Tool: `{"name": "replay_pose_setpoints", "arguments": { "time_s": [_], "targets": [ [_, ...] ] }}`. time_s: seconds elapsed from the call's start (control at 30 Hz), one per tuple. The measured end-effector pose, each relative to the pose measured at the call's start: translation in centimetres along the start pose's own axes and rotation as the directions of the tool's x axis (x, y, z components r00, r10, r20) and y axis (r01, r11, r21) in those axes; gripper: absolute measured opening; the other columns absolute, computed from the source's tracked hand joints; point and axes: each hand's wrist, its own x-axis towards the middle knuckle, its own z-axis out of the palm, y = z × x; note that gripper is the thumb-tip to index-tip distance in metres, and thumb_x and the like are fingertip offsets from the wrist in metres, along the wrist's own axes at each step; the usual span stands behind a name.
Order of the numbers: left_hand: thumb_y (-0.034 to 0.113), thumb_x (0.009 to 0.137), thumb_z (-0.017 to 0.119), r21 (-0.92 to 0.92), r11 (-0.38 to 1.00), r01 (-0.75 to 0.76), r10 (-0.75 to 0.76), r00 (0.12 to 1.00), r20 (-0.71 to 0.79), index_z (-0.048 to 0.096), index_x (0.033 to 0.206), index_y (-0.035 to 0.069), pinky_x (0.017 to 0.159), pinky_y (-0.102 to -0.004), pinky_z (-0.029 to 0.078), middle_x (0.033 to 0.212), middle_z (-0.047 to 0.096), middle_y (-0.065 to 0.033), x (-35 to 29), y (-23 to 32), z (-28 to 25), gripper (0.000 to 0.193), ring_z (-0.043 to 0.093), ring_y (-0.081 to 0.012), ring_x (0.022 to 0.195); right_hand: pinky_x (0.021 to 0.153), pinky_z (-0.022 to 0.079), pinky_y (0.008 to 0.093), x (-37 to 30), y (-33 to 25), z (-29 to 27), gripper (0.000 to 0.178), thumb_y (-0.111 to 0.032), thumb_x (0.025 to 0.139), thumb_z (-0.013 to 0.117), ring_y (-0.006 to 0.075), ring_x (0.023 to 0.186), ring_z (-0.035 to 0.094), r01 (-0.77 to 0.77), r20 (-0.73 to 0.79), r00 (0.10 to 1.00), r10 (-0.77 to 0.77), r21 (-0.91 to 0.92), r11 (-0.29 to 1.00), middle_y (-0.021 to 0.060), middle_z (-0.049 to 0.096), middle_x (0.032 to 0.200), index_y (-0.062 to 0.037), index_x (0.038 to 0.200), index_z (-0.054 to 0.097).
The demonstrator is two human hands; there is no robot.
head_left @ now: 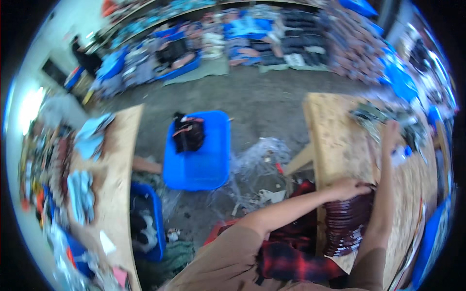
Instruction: The person assembles pink flip-flops by hand at a wooden workbench. They apply pink insoles to the soles, attach straps, and trim excess material using a knife. The finished slippers are stacked and placed into a blue bin.
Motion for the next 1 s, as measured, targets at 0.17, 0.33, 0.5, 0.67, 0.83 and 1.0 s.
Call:
{"name": "replay_pose_setpoints", "arguments": {
  "time_s": [0.17,0.33,0.5,0.67,0.83,1.0],
  "targets": [
    [0.057,0.085,0.061,0.102,0.983,-0.155,0.171,0.97,-0.173,0.062,0.121,0.003,0.088,-0.0451,0.046,0.109,0.064,-0.0226,-0.9,-1.8,-1.3,0.064,0.061,-0.0372,0.101,0.06,0.043,0.0248,7.0,-3.5,-4.1,0.016,-0.022,0.095,0.058,0.0085,0.064,0.051,-0.473,0.392,0.87,0.298,0.834,0.284,-0.0002,0.054,0.073,-0.0065,0.09,0.058],
    [0.048,0.085,0.067,-0.044,0.981,-0.19,0.147,0.869,-0.473,0.049,0.135,0.002,0.079,-0.0411,0.049,0.095,0.062,-0.0203,-4.0,-1.8,-1.0,0.071,0.062,-0.0325,0.085,0.048,0.031,0.0177,6.0,-12.9,-15.1,0.009,-0.016,0.091,0.061,0.0037,0.053,0.037,-0.594,0.58,0.804,0.129,0.779,0.201,-0.0063,0.042,0.067,-0.0124,0.085,0.056],
    [0.007,0.079,0.074,-0.6,0.782,-0.169,-0.109,0.911,-0.399,0.029,0.145,0.003,0.054,-0.0278,0.052,0.088,0.056,-0.0068,-2.9,-3.9,1.2,0.08,0.06,-0.0134,0.068,0.056,0.046,0.0382,-6.3,-17.4,-22.4,0.013,-0.015,0.088,0.061,0.0267,0.064,0.06,-0.103,0.381,0.911,-0.155,0.577,0.81,0.0139,0.06,0.073,-0.0024,0.086,0.057],
    [0.023,0.103,0.04,-0.398,0.867,-0.301,0.171,0.928,-0.33,0.067,0.105,0.001,0.088,-0.0342,0.052,0.107,0.067,-0.007,-5.0,-4.9,0.4,0.036,0.062,-0.0165,0.099,0.069,0.052,0.0443,-10.9,-25.7,-31.3,0.02,-0.021,0.093,0.058,0.0375,0.086,0.067,-0.446,0.521,0.844,0.123,0.556,0.702,0.0213,0.067,0.091,-0.0056,0.104,0.063],
    [0.025,0.098,0.058,-0.719,0.695,-0.009,-0.173,0.968,-0.18,0.065,0.094,0.004,0.065,-0.0227,0.053,0.085,0.068,-0.0051,-3.0,-4.8,0.0,0.023,0.063,-0.0115,0.072,0.061,0.041,0.0254,-19.5,-28.4,-38.8,0.033,-0.013,0.093,0.063,0.0068,0.068,0.05,-0.761,0.789,0.582,0.195,0.613,-0.212,-0.0019,0.053,0.075,-0.0104,0.124,0.052],
    [0.031,0.096,0.061,-0.748,0.502,0.434,-0.287,0.899,0.33,0.053,0.118,-0.002,0.041,-0.0155,0.041,0.076,0.055,-0.0002,-2.9,-7.8,-3.4,0.04,0.045,-0.0044,0.05,0.068,0.042,0.02,-34.1,-25.6,-47.7,0.024,-0.015,0.091,0.064,0.0027,0.073,0.05,-0.906,0.869,0.274,0.413,0.377,-0.192,-0.0032,0.059,0.079,-0.0026,0.111,0.059]
  ]
}}
